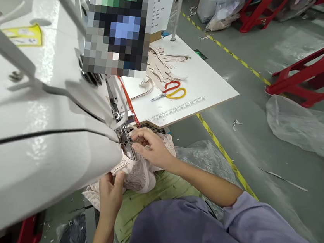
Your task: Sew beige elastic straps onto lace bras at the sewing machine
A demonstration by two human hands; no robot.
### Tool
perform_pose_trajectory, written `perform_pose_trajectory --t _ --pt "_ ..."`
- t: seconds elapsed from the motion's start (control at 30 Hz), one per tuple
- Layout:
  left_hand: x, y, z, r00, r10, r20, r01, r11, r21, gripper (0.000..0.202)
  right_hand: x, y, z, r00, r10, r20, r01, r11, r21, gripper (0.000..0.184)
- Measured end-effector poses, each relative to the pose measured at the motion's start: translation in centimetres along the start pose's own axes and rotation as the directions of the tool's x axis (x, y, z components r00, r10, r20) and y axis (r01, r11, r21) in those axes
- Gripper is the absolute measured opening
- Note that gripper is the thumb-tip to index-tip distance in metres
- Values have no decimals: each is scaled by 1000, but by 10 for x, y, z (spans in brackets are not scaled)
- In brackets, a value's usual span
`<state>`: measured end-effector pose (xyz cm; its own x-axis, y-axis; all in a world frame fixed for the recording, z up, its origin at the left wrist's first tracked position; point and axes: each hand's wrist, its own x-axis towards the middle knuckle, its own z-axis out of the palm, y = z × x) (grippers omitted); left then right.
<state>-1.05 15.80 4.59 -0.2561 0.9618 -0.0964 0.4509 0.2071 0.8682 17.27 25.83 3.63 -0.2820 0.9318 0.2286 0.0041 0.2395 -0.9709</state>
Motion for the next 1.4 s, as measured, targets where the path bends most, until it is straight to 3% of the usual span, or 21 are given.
perform_pose_trajectory --t 0.13,0.43,0.53,0.73,0.9,1.03,1.17,1.3,1.4 --pt "3 4 2 998 12 -58 -10 999 42 60 -6 -1 0 1000 7 11 -7 1000 8 21" --pt "1 23 5 987 110 -115 -83 972 219 60 -9 -3 -6 998 43 35 -42 999 -11 24" --pt "1 24 6 981 158 -116 -125 960 252 64 -10 -3 -7 998 53 40 -52 998 -21 24" --pt "0 26 6 987 87 -132 -40 945 324 64 -10 -1 -10 995 88 52 -86 996 -26 25" --pt "1 21 4 972 168 -162 -105 935 338 57 -12 0 -15 993 77 87 -77 997 -6 33" --pt "3 20 2 970 165 -177 -135 977 166 53 -11 -8 -12 989 69 129 -72 997 19 39" --pt "0 27 1 991 0 -136 -15 994 -109 52 -15 -19 -3 980 156 123 -161 986 33 42" --pt "-12 27 -1 992 -121 -42 91 897 -432 51 -30 -22 -5 937 280 208 -311 940 138 37" --pt "-22 19 -1 987 -140 81 161 812 -562 46 -44 -20 -14 902 311 299 -391 881 265 36"
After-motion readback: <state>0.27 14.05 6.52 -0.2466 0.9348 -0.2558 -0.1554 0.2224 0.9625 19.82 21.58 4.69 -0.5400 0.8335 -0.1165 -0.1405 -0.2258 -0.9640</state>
